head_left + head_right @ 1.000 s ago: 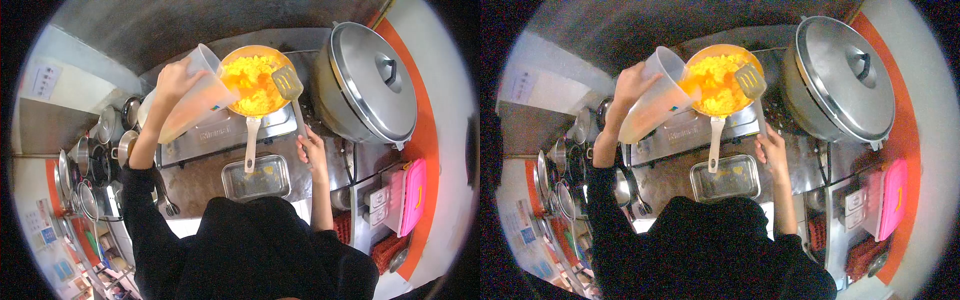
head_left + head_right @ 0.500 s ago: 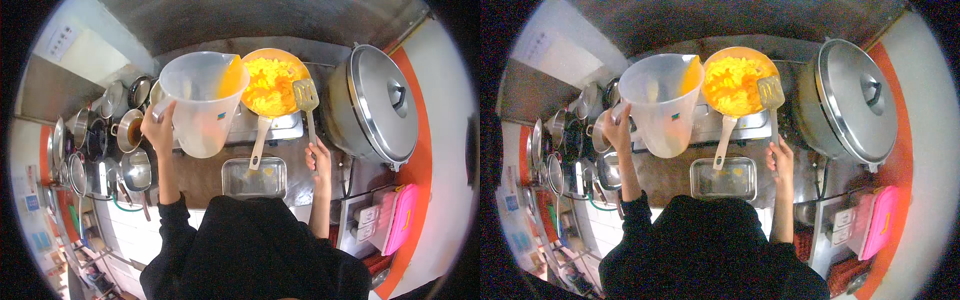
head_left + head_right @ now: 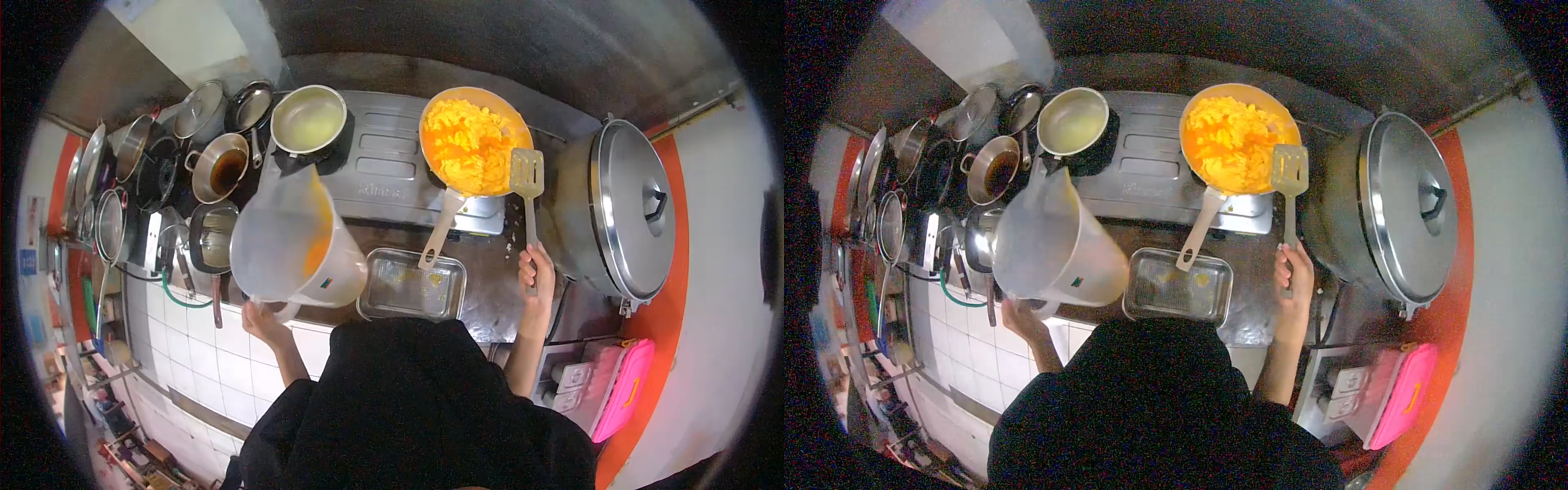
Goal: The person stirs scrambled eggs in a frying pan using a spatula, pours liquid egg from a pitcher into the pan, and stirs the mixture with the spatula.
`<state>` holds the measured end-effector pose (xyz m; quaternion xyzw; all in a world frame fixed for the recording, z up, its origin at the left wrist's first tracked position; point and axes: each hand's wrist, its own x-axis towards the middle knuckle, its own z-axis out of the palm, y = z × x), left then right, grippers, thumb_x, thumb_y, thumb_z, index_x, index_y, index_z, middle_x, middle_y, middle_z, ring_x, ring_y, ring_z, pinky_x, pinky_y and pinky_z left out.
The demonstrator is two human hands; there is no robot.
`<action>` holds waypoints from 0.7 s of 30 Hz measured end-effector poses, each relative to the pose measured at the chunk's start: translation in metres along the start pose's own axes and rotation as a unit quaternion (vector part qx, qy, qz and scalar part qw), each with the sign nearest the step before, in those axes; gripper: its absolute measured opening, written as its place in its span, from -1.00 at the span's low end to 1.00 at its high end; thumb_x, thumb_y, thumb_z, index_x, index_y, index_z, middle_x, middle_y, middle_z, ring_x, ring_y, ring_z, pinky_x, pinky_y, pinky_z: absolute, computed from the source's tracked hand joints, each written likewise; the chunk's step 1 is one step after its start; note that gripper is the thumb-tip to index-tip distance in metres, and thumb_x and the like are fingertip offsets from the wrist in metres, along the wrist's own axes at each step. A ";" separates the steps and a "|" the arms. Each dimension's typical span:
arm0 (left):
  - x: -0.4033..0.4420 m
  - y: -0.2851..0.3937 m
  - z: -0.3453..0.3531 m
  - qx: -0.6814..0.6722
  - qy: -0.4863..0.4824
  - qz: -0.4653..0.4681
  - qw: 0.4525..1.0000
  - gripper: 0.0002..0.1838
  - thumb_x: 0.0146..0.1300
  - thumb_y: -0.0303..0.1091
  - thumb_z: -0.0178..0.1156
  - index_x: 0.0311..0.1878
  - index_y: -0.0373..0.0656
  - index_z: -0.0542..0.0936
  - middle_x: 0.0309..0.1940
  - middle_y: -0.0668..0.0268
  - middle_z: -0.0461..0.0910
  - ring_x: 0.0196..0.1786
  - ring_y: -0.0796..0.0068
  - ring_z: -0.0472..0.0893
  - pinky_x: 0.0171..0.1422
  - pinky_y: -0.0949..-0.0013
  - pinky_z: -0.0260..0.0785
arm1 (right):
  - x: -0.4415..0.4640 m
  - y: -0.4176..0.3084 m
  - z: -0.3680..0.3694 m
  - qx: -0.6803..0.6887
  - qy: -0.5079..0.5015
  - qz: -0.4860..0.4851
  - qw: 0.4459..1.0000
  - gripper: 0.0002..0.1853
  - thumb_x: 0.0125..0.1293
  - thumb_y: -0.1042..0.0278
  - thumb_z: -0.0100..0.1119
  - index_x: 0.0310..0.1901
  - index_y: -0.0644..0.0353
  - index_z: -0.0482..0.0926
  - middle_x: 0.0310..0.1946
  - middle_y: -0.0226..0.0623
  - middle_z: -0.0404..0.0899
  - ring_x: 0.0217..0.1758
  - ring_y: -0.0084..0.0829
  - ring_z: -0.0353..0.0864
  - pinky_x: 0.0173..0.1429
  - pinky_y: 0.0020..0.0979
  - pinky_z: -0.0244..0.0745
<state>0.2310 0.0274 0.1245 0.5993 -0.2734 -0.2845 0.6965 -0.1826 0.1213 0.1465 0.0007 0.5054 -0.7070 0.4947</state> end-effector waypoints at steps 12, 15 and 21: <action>0.008 -0.081 -0.046 0.019 -0.012 0.001 1.000 -0.69 0.11 -0.21 0.00 -0.62 -0.18 0.26 -0.69 0.53 0.13 -0.60 0.73 0.12 -0.58 0.58 -0.08 | 0.000 -0.001 0.010 -0.050 -0.020 -0.022 0.998 -0.91 0.16 0.48 -0.05 -0.31 0.17 0.29 -0.62 -0.44 0.28 -0.79 -0.75 0.13 -0.84 -0.72 -0.02; 0.009 -0.104 -0.031 -0.054 0.070 0.030 0.996 -0.70 0.10 -0.23 0.03 -0.60 -0.20 0.27 -0.69 0.51 0.12 -0.61 0.73 0.11 -0.60 0.59 -0.06 | -0.002 -0.003 0.012 -0.067 -0.018 -0.038 0.997 -0.92 0.16 0.48 -0.06 -0.31 0.16 0.28 -0.62 -0.44 0.27 -0.79 -0.76 0.12 -0.85 -0.73 -0.02; 0.000 -0.126 -0.053 0.039 -0.031 0.068 0.996 -0.62 0.10 -0.15 0.01 -0.68 -0.20 0.24 -0.71 0.48 0.14 -0.62 0.66 0.13 -0.55 0.54 -0.05 | -0.006 0.001 0.024 -0.066 -0.028 -0.019 0.997 -0.93 0.20 0.50 -0.12 -0.30 0.17 0.23 -0.62 -0.40 0.25 -0.79 -0.75 0.11 -0.85 -0.73 -0.01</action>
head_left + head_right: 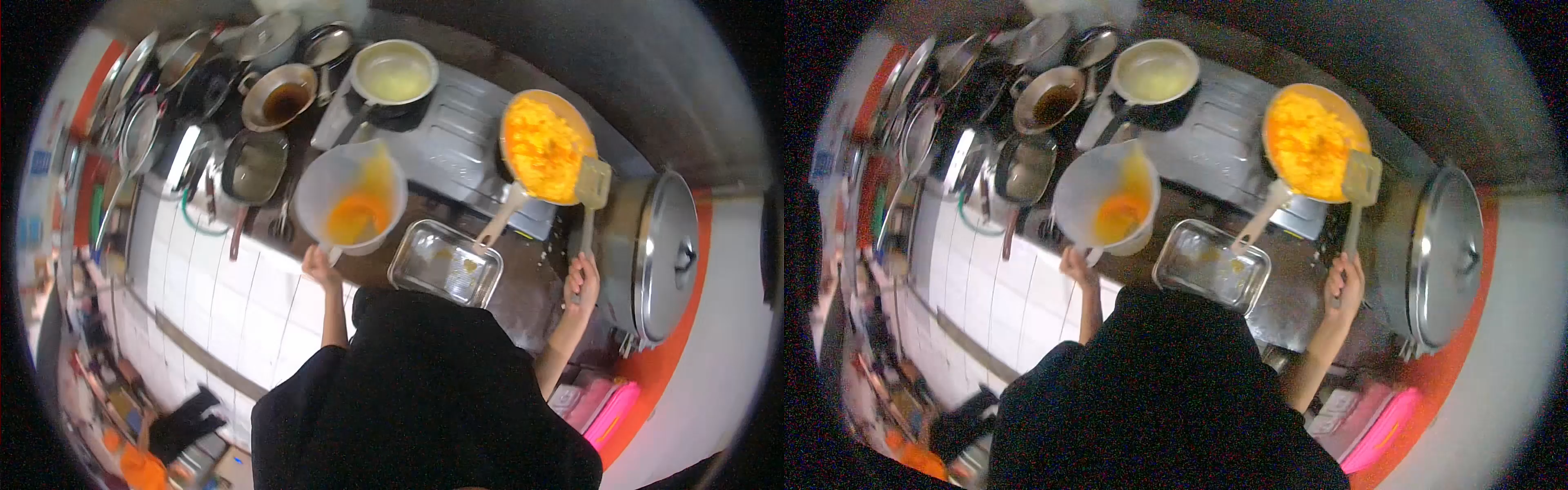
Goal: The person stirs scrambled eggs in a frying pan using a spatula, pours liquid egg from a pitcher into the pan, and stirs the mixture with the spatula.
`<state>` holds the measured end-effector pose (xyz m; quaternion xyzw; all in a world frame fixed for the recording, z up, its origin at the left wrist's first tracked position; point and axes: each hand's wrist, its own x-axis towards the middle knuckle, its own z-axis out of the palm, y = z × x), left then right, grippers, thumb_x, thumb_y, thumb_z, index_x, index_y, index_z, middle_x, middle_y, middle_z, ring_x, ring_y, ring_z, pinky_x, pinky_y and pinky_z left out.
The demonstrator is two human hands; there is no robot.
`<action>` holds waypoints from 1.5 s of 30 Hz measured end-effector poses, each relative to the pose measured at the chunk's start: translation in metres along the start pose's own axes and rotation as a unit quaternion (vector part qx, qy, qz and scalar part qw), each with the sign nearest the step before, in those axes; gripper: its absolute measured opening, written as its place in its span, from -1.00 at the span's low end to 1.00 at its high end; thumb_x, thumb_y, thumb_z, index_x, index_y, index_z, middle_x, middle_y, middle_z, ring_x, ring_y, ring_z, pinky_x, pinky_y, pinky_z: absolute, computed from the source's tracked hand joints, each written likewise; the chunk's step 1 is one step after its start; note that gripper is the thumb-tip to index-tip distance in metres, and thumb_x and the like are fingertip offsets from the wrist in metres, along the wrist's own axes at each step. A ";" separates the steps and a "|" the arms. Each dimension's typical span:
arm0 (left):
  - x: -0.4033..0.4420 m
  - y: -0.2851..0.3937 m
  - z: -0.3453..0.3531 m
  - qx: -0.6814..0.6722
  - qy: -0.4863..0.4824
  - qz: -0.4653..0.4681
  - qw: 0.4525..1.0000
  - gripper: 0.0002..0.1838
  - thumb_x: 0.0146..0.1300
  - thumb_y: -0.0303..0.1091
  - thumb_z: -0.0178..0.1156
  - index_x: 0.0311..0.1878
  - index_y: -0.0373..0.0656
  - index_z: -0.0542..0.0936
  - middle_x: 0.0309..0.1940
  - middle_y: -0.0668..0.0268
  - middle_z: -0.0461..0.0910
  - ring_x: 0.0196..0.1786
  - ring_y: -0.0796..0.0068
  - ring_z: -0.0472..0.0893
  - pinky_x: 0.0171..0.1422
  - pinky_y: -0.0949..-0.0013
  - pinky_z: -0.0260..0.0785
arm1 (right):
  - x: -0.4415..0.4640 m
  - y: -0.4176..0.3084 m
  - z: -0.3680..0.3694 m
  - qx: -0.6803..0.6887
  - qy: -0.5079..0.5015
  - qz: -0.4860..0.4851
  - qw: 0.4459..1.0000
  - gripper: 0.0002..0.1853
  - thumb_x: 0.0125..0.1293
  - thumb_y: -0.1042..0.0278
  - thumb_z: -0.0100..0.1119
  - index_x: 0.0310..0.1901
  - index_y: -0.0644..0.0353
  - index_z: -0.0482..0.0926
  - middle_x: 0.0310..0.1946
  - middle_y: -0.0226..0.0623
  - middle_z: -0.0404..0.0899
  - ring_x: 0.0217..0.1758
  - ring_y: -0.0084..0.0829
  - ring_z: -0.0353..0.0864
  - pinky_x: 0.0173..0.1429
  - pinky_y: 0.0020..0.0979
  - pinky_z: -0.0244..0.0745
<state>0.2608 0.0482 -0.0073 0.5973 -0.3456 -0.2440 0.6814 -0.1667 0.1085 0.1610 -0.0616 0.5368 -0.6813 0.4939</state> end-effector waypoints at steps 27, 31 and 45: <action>-0.090 0.080 0.177 0.136 -0.594 0.044 0.791 -0.58 0.05 -0.28 0.13 -0.09 -0.31 0.27 -0.30 0.12 0.35 -0.18 0.31 0.39 -0.05 0.34 0.24 | -0.015 -0.042 -0.017 -0.691 -0.085 -0.266 0.667 -0.51 0.00 0.57 0.05 0.06 0.28 0.30 -0.24 -0.12 0.54 -0.41 -0.49 0.55 -0.34 -0.50 0.40; -0.132 0.023 0.222 0.196 -0.659 -0.069 0.723 -0.46 -0.03 -0.13 0.19 -0.12 -0.36 0.28 -0.26 -0.09 0.38 -0.26 0.08 0.44 -0.15 0.20 0.29 | -0.011 -0.033 0.024 -0.781 -0.078 -0.174 0.595 -0.52 -0.08 0.53 0.05 -0.01 0.29 0.35 -0.44 0.09 0.46 -0.34 -0.05 0.50 -0.22 -0.26 0.41; -0.144 0.020 0.233 -0.038 -0.651 -0.392 0.649 -0.86 0.16 -0.40 -0.04 -0.31 -0.27 0.27 -0.73 0.33 0.32 -0.81 0.56 0.31 -0.80 0.50 0.14 | 0.091 0.074 0.083 -0.766 0.014 -0.185 0.615 -0.77 0.03 0.48 -0.09 -0.27 0.45 0.37 -0.59 0.01 0.50 -0.47 -0.09 0.55 -0.41 -0.22 0.48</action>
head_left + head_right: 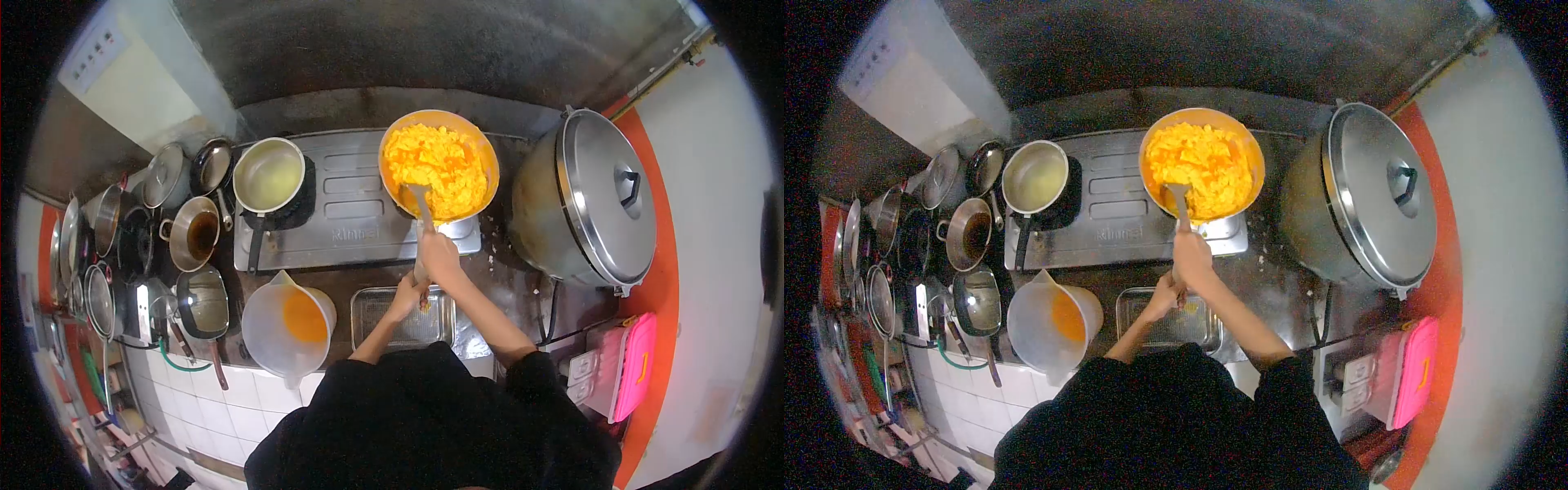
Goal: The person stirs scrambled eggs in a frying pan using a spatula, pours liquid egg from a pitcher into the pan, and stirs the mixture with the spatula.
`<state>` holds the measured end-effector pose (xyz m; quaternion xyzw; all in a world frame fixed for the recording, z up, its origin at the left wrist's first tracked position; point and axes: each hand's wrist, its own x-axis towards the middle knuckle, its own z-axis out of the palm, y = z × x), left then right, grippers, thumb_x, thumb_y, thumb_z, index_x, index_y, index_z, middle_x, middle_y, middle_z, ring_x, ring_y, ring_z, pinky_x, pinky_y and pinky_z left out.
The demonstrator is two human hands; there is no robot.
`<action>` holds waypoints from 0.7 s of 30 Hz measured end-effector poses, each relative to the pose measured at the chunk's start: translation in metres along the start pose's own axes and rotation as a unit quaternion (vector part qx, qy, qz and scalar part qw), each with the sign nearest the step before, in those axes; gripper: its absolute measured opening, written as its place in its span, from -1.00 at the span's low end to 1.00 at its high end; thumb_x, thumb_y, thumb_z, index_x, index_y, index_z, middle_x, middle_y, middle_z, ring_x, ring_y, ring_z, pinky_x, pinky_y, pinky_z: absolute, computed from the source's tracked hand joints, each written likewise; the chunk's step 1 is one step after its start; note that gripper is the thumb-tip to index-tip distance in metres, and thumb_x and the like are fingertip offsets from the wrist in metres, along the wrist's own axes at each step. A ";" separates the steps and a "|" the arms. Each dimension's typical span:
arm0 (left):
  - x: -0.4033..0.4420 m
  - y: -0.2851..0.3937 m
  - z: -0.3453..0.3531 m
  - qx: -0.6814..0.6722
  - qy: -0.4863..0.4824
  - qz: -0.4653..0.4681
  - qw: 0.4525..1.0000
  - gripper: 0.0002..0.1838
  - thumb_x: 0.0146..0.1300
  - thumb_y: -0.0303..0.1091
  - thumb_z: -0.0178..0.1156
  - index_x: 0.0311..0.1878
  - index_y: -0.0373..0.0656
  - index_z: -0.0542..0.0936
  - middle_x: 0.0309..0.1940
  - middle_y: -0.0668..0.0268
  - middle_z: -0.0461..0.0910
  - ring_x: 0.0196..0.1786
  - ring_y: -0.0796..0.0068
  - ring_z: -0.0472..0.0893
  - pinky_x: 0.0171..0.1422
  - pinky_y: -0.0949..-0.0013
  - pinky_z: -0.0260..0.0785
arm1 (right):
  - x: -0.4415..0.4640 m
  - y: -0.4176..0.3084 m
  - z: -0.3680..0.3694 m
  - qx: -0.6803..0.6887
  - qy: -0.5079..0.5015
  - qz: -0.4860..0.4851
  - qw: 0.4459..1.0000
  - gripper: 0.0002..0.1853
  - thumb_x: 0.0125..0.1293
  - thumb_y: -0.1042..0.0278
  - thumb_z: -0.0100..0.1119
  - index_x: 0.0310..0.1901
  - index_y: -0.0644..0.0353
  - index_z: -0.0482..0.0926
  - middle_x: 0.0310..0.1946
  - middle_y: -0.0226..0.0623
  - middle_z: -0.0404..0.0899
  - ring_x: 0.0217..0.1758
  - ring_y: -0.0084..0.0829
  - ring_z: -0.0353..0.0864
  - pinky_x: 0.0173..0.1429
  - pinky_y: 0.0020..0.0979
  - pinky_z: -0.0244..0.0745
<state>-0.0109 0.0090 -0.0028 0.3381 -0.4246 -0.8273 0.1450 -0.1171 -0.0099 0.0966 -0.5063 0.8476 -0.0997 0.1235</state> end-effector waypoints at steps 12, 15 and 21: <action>0.000 -0.005 0.001 0.019 0.027 0.021 0.999 -0.80 0.12 -0.33 0.05 -0.41 -0.25 0.29 -0.74 0.37 0.33 -0.79 0.63 0.32 -0.75 0.52 0.16 | 0.056 0.077 -0.027 0.604 -0.083 0.213 0.763 -0.68 0.09 0.48 -0.01 -0.07 0.25 0.37 -0.72 -0.50 0.25 -0.82 -0.74 0.11 -0.82 -0.68 -0.06; -0.003 0.000 0.003 0.021 0.035 0.013 0.999 -0.80 0.12 -0.33 0.05 -0.42 -0.24 0.30 -0.74 0.38 0.33 -0.79 0.62 0.32 -0.75 0.53 0.16 | 0.056 0.102 -0.042 0.727 -0.129 0.227 0.636 -0.81 0.13 0.52 -0.09 -0.19 0.30 0.38 -0.74 -0.48 0.22 -0.82 -0.74 0.08 -0.82 -0.71 -0.13; 0.001 -0.001 -0.004 0.023 0.022 -0.004 0.999 -0.79 0.12 -0.30 0.06 -0.41 -0.24 0.32 -0.71 0.35 0.39 -0.76 0.60 0.38 -0.73 0.51 0.21 | 0.002 0.110 -0.129 0.411 -0.119 0.104 0.898 -0.63 0.08 0.49 -0.04 -0.01 0.22 0.34 -0.69 -0.30 0.37 -0.76 -0.49 0.32 -0.71 -0.48 0.19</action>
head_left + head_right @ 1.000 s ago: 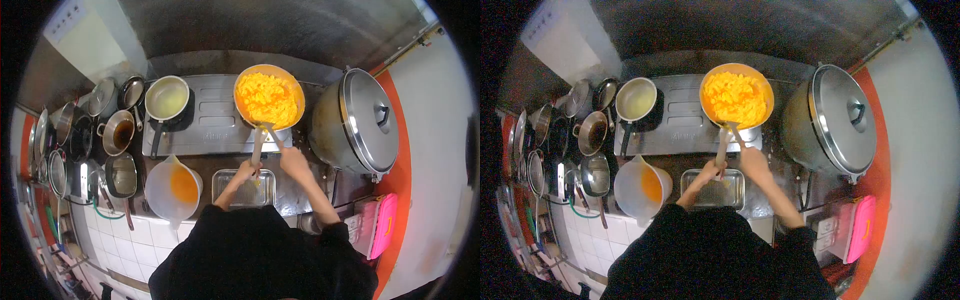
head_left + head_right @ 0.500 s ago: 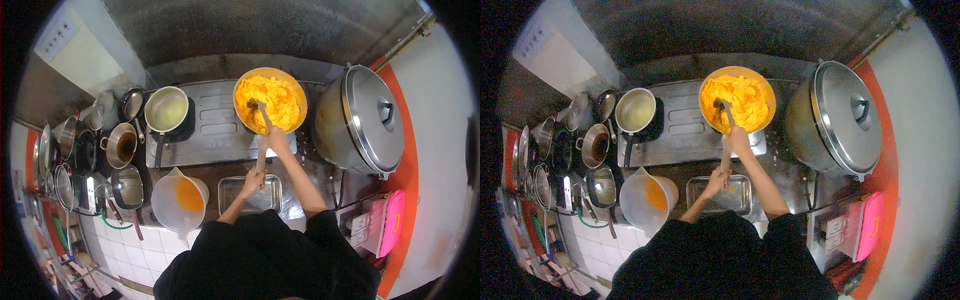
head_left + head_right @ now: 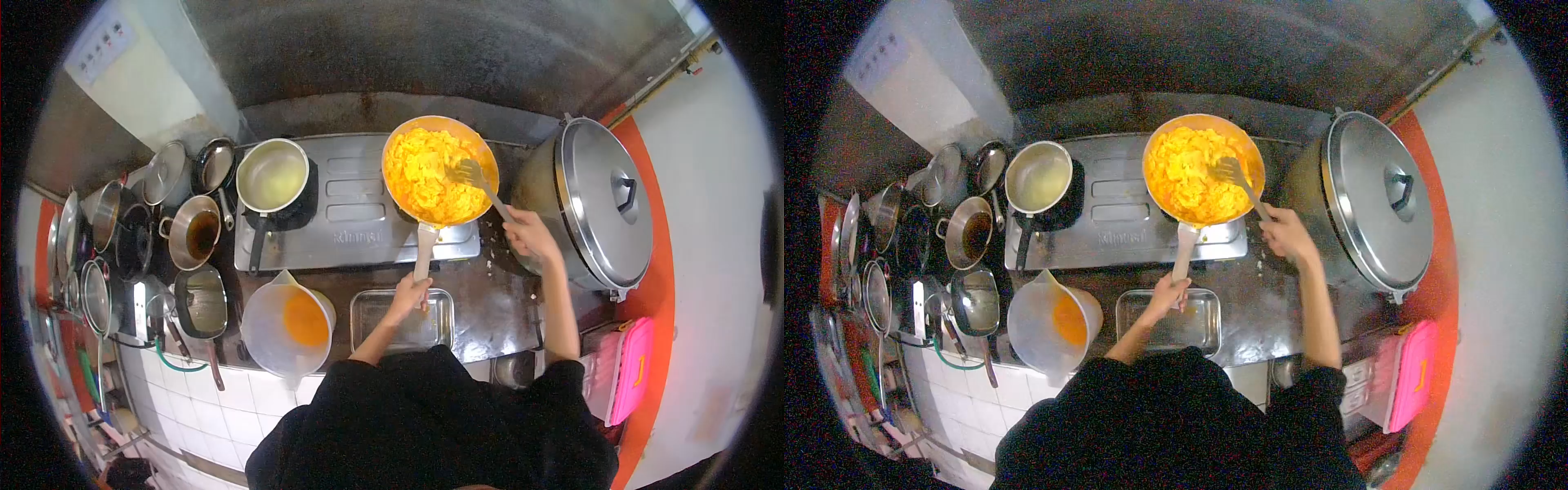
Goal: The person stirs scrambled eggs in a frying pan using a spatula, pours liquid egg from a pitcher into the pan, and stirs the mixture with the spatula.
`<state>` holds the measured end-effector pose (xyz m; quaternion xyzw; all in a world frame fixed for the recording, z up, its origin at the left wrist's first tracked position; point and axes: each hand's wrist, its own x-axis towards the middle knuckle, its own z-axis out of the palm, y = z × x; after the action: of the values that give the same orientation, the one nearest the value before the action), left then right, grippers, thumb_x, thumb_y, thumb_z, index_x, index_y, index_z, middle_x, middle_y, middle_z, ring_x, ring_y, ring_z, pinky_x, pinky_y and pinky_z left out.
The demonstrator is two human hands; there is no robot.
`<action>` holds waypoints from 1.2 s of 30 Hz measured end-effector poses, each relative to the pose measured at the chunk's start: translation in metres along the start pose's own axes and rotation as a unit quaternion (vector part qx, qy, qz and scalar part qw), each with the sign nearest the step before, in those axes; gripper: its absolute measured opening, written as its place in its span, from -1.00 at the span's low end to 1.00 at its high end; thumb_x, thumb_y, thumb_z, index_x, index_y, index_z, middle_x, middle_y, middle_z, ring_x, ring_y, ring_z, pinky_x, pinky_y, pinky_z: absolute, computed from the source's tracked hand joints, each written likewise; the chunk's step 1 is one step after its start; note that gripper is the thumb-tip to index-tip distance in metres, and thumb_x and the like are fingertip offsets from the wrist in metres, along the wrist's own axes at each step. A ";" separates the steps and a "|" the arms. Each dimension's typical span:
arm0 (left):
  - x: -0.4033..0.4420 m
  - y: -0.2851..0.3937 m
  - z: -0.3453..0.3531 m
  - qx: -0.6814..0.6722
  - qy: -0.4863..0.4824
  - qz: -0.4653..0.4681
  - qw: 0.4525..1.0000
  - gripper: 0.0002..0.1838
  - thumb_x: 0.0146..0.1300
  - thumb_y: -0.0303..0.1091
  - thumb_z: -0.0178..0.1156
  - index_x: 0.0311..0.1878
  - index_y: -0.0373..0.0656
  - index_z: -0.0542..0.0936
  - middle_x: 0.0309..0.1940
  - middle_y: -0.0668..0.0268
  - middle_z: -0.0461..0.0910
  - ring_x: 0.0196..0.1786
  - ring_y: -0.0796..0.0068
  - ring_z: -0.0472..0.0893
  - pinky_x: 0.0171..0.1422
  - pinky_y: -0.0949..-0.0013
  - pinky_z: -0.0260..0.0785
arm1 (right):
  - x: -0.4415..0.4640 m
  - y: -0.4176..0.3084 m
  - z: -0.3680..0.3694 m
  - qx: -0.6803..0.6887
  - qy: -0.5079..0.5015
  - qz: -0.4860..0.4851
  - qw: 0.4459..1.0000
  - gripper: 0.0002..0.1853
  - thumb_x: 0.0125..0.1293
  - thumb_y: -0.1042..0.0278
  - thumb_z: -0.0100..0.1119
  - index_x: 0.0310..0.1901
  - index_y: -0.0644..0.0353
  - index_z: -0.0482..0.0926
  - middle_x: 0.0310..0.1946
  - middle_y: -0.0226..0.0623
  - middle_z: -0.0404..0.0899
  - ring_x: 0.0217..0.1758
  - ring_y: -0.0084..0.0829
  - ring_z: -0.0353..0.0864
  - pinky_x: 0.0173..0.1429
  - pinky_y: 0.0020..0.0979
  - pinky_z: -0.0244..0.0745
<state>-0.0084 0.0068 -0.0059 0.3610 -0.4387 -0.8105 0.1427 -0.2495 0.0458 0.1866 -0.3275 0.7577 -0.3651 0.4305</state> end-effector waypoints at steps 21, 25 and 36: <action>0.002 0.017 0.007 -0.069 -0.015 -0.040 0.997 -0.75 0.18 -0.23 0.02 -0.36 -0.21 0.25 -0.73 0.36 0.31 -0.82 0.61 0.28 -0.79 0.50 0.11 | 0.059 0.052 0.050 -0.459 0.088 -0.163 0.869 -0.51 -0.02 0.53 -0.10 0.06 0.17 0.30 -0.55 0.09 0.47 -0.45 -0.01 0.50 -0.30 -0.10 0.40; 0.003 0.014 0.006 -0.048 -0.001 -0.024 0.999 -0.75 0.18 -0.22 0.01 -0.38 -0.22 0.27 -0.74 0.36 0.32 -0.82 0.63 0.29 -0.77 0.52 0.12 | 0.094 0.045 0.025 -0.264 0.065 -0.150 0.951 -0.61 -0.02 0.51 -0.03 -0.06 0.22 0.41 -0.72 -0.20 0.39 -0.75 -0.39 0.41 -0.66 -0.37 0.29; 0.006 0.007 0.008 -0.003 0.023 0.011 1.000 -0.71 0.16 -0.19 0.03 -0.41 -0.24 0.29 -0.77 0.37 0.33 -0.81 0.63 0.32 -0.76 0.52 0.14 | 0.019 -0.033 -0.072 -0.539 -0.081 -0.167 0.822 -0.54 -0.01 0.47 -0.03 0.03 0.20 0.35 -0.55 -0.11 0.50 -0.52 -0.22 0.50 -0.40 -0.28 0.37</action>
<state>-0.0187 0.0046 0.0001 0.3741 -0.4363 -0.8020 0.1626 -0.3155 0.0334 0.2323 -0.6571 0.7298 0.0629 0.1777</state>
